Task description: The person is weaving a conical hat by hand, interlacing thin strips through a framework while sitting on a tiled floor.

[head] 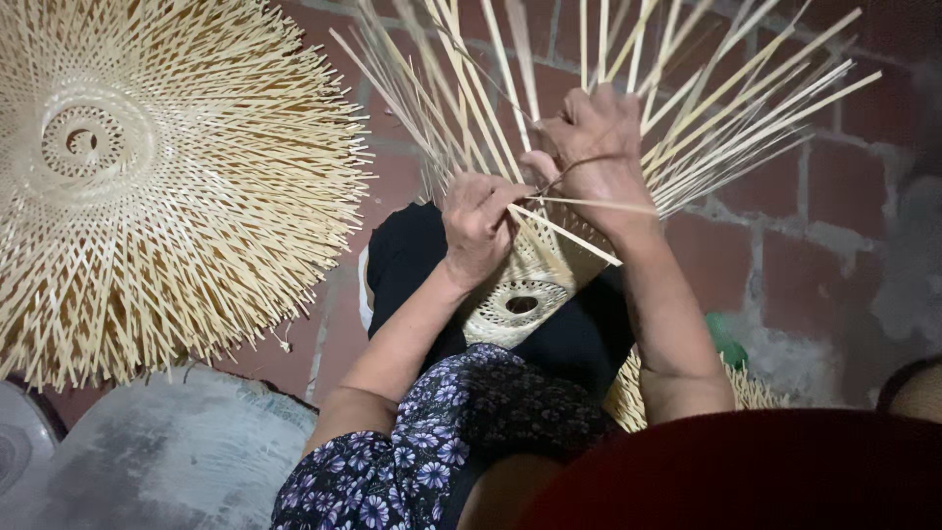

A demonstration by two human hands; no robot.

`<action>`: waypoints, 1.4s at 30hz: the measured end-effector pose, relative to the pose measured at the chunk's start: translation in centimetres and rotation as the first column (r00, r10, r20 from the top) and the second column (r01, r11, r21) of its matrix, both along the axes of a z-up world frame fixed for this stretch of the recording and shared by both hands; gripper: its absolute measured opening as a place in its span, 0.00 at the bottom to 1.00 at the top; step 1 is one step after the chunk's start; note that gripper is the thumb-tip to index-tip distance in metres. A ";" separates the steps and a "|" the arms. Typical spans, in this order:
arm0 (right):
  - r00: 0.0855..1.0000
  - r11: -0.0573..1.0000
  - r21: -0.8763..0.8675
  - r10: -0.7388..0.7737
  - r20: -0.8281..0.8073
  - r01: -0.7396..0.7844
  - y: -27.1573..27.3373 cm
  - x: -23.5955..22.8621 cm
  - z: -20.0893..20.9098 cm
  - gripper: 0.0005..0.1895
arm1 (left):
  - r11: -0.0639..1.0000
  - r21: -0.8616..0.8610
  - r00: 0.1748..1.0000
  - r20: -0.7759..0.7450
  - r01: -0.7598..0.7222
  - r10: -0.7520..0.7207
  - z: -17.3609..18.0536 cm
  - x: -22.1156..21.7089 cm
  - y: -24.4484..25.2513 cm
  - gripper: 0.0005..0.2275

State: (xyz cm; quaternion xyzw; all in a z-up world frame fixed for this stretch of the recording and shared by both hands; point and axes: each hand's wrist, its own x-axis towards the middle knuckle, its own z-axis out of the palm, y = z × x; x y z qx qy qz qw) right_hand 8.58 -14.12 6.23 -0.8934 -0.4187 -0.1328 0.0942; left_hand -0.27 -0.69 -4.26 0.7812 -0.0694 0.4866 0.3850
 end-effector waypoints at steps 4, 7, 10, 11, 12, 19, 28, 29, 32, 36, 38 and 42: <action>0.895 0.977 0.207 0.136 -0.425 -0.050 -1.3 2.6 -1.2 0.11 | 0.947 -0.178 0.954 -0.092 0.267 -0.287 -0.8 1.5 1.4 0.04; 0.735 0.915 0.392 0.330 -0.592 -0.096 -3.7 4.2 -1.5 0.11 | 0.911 -0.323 0.943 -0.126 0.256 -0.309 -0.7 1.0 1.2 0.06; 0.752 0.911 0.393 0.170 -0.637 0.127 -3.8 2.9 -2.2 0.12 | 0.968 -0.234 0.962 -0.232 0.089 -0.145 -0.3 1.3 0.5 0.05; 0.759 0.898 0.365 0.057 -0.649 0.245 -3.4 2.2 -2.3 0.12 | 0.974 -0.208 0.962 -0.233 0.094 -0.143 -0.2 1.3 0.4 0.05; 0.922 0.918 0.366 0.002 -0.388 0.152 -3.0 2.0 -2.2 0.16 | 0.979 -0.181 0.961 -0.237 0.098 -0.140 -0.2 0.9 0.5 0.06; 0.946 0.995 0.057 -0.096 0.308 0.083 0.6 0.8 -1.8 0.14 | 0.966 -0.203 0.929 -0.300 0.161 -0.217 -0.9 0.8 0.5 0.04; 0.982 0.994 0.103 0.056 -0.183 -0.038 1.1 -0.4 0.6 0.14 | 0.965 -0.172 0.977 -0.043 0.199 -0.209 -0.7 0.2 1.0 0.06; 1.000 1.000 -0.004 0.007 0.024 -0.007 1.7 -0.8 0.2 0.19 | 0.966 -0.175 0.979 -0.041 0.192 -0.202 -0.6 0.2 1.0 0.05; 0.994 0.992 0.070 0.110 -0.008 -0.109 2.0 0.2 -0.4 0.10 | 0.971 -0.171 0.981 -0.069 0.167 -0.181 -0.4 0.0 1.3 0.04; 0.621 0.843 0.537 0.437 -0.650 -0.031 -1.1 1.9 0.2 0.06 | 0.888 -0.432 0.946 -0.191 0.159 -0.263 0.0 -0.3 1.2 0.06; 0.656 0.768 0.617 0.556 -0.511 -0.171 -1.8 1.7 0.4 0.06 | 0.867 -0.482 0.930 -0.244 0.128 -0.273 0.1 -0.1 1.0 0.06; 0.964 0.956 0.292 0.067 -0.257 0.011 -0.6 0.0 -0.7 0.12 | 0.924 -0.367 0.895 -0.368 0.108 -0.250 -0.3 0.3 0.8 0.04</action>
